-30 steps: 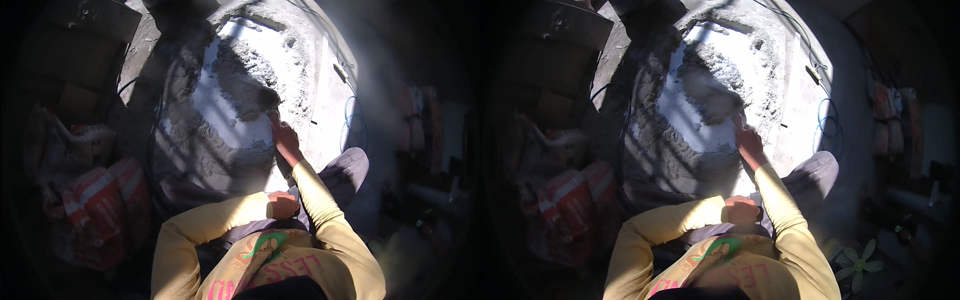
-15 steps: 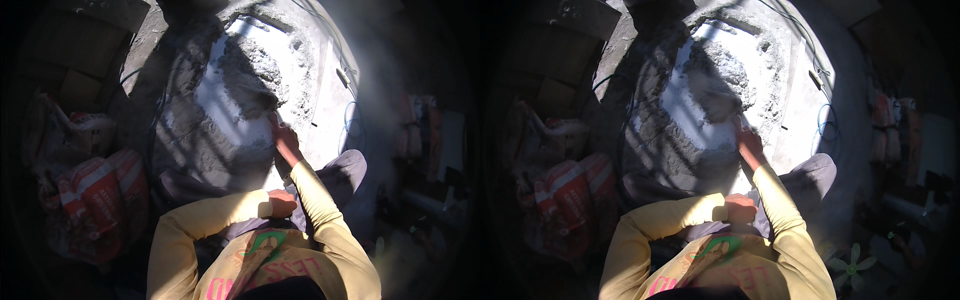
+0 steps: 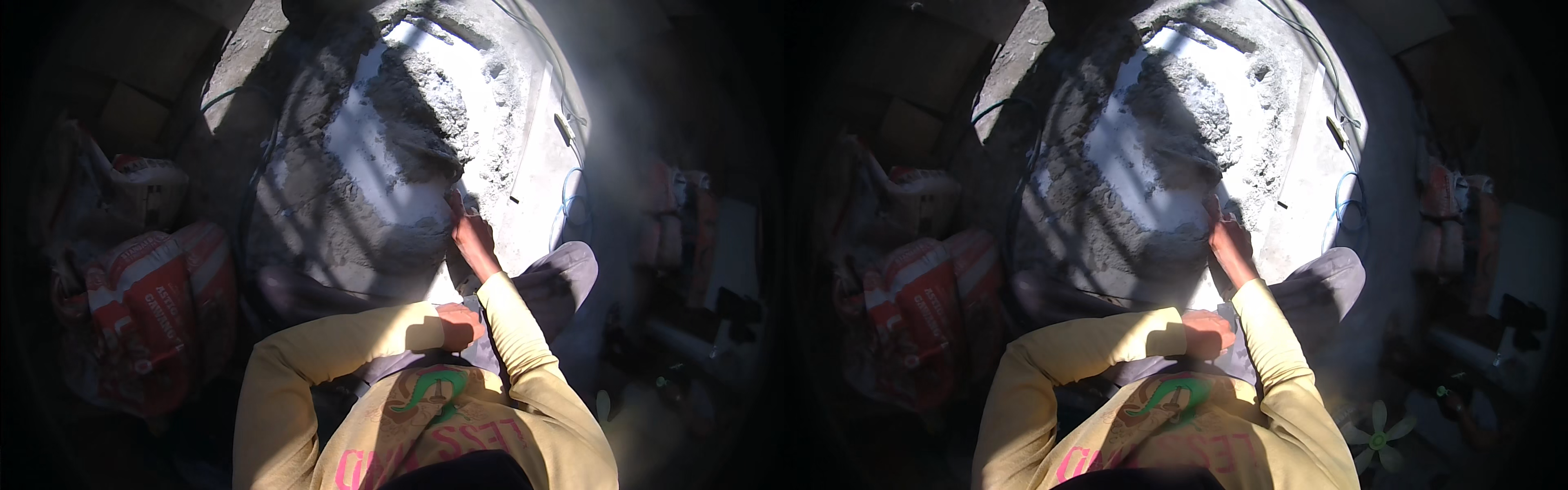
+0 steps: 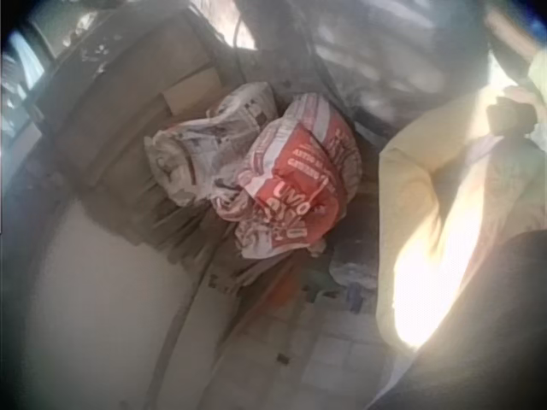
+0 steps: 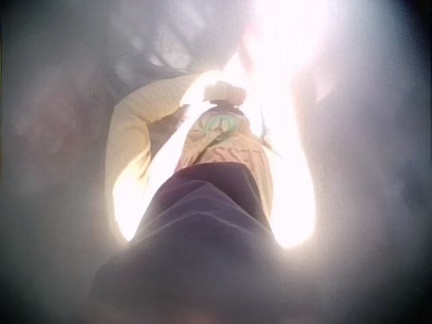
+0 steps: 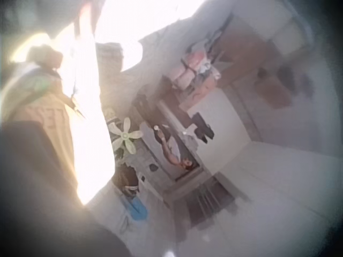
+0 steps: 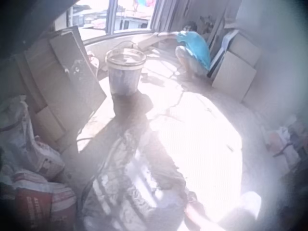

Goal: The person pours a liquid from a bottle onto a pile of cement on the floor, then uses a trowel to mix and spread the cement. They also use a sponge to wipe the floor surface while another person works nearby.

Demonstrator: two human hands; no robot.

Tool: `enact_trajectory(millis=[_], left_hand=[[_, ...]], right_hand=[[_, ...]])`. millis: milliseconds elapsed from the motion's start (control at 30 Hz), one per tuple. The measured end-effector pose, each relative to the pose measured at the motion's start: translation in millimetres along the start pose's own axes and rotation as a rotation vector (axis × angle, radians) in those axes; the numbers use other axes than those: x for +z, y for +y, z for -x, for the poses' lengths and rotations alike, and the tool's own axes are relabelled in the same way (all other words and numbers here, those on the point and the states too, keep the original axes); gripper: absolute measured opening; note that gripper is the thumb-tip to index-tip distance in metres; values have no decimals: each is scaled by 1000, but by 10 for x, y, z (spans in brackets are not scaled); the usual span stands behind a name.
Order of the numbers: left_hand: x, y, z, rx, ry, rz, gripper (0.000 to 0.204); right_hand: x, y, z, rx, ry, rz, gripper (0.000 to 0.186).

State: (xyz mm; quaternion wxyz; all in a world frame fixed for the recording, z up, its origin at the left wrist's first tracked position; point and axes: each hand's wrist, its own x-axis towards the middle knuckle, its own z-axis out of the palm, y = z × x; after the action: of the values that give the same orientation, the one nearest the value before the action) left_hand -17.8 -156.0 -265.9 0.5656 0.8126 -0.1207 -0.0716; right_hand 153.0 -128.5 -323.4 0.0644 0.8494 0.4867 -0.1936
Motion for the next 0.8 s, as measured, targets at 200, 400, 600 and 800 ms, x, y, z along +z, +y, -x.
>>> enact_trajectory(millis=[200,400,600,800], left_hand=[[-23,59,43,-76,-43,22,25],[17,80,26,-79,-79,16,23],[17,51,-72,-98,-130,1,22],[53,20,-88,-183,-179,4,22]], right_hand=[[-3,-222,-604,10,35,-307,43],[-52,48,335,-134,126,-426,39],[361,151,119,-71,-60,2,53],[241,-391,-777,7,-4,18,49]])
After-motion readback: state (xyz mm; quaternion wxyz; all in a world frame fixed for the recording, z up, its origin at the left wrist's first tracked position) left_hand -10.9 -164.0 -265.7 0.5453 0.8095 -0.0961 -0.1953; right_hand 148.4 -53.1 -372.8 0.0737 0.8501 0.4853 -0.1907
